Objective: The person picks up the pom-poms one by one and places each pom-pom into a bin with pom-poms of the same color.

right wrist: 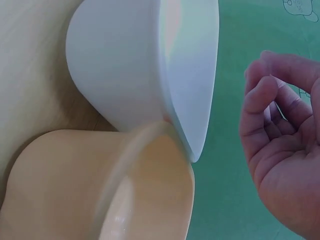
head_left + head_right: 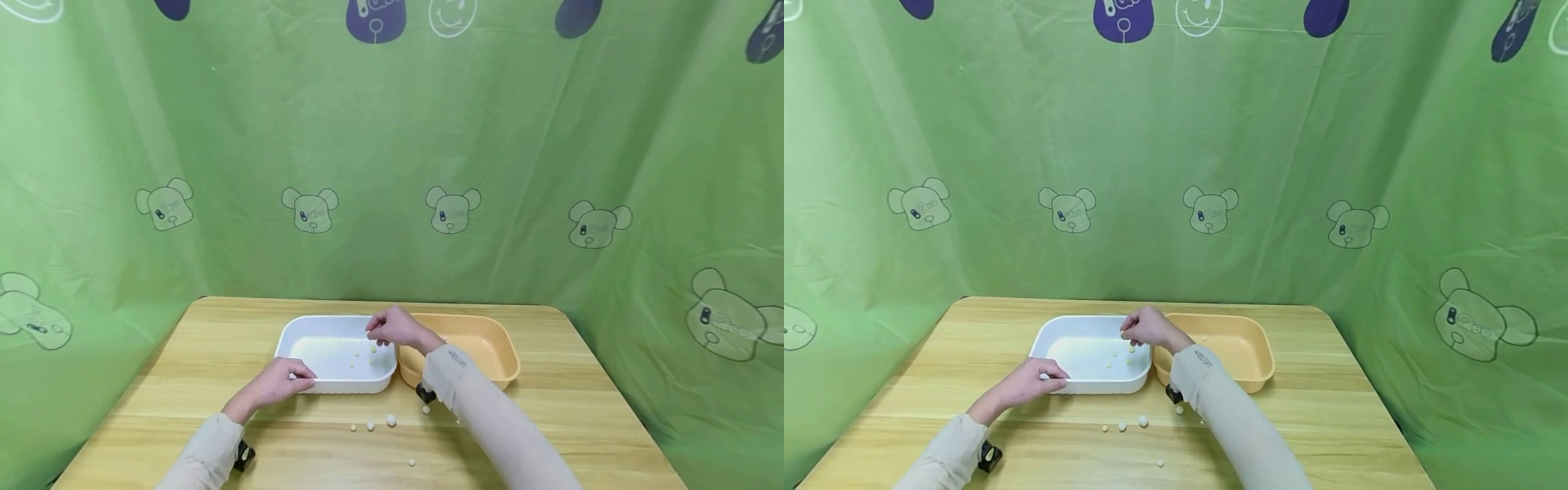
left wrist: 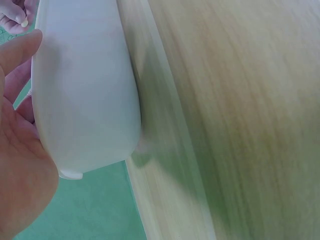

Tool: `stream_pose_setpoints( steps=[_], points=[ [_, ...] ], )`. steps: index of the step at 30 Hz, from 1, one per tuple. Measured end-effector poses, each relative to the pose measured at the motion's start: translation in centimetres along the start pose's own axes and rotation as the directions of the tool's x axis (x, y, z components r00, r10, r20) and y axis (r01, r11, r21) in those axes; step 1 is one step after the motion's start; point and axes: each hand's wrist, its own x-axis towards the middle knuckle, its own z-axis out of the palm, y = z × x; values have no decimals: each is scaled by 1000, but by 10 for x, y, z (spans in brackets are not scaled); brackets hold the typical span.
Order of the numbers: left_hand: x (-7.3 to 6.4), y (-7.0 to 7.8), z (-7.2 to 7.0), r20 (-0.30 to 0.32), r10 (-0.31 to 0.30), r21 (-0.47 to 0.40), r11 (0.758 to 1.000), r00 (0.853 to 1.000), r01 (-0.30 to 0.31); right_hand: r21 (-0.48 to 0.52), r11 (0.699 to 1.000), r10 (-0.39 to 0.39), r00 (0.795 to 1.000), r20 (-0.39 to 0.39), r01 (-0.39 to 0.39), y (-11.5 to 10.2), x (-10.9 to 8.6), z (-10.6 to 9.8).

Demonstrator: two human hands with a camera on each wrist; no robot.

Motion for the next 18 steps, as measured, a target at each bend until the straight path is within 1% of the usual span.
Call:
stream_pose_setpoints(
  steps=[7,14,18],
  points=[
    [0,0,0,3,5,1,1000,1000,-5,10,1000,30,1000,-8,-30,-1,7,2],
    [0,1,1,3,4,4,1000,1000,-4,1,1000,24,1000,-2,-24,-2,11,7],
    [0,1,0,0,4,6,1000,1000,-4,5,999,39,999,2,-39,-3,16,7]
  ],
)
